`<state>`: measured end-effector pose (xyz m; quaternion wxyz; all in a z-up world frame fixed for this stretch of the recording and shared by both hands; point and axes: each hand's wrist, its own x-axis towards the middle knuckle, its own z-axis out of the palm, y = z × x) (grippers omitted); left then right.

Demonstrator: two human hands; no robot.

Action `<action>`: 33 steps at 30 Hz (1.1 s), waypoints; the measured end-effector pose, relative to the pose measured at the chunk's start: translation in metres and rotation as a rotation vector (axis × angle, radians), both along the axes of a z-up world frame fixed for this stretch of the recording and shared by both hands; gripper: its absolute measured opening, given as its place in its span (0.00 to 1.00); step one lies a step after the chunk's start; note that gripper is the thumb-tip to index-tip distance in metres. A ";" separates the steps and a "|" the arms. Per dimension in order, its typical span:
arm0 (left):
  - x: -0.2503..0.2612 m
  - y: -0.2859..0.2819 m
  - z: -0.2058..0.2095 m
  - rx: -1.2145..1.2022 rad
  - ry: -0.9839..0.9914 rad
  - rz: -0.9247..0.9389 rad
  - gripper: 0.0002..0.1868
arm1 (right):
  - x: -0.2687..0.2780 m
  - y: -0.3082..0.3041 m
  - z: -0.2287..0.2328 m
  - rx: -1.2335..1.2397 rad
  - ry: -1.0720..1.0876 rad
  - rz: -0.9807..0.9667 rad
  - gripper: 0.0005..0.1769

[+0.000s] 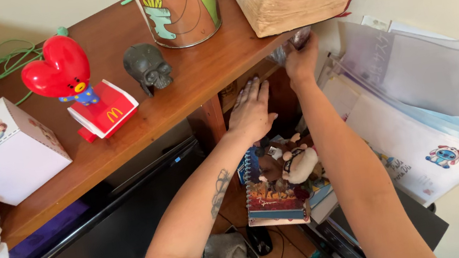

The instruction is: The person wipes a computer monitor with a cloth, sprays the cloth with a liquid from a bottle, and then cleans the desk surface and peripheral equipment before organizing items on a nearby shelf.

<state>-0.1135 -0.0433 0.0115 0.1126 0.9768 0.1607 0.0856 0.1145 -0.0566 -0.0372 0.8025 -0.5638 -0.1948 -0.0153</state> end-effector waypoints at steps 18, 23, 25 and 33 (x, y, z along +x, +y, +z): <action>0.043 0.002 -0.042 0.230 -0.047 0.137 0.49 | 0.037 0.050 -0.029 -0.207 -0.347 -0.489 0.21; 0.042 0.002 -0.035 0.225 -0.029 0.135 0.49 | 0.023 0.056 -0.011 0.287 0.243 -0.213 0.22; 0.042 0.003 -0.027 0.192 -0.004 0.141 0.48 | 0.022 0.056 -0.002 0.501 0.308 -0.111 0.23; 0.037 0.007 -0.030 0.153 -0.028 0.145 0.47 | 0.042 0.049 -0.025 0.247 -0.146 -0.157 0.26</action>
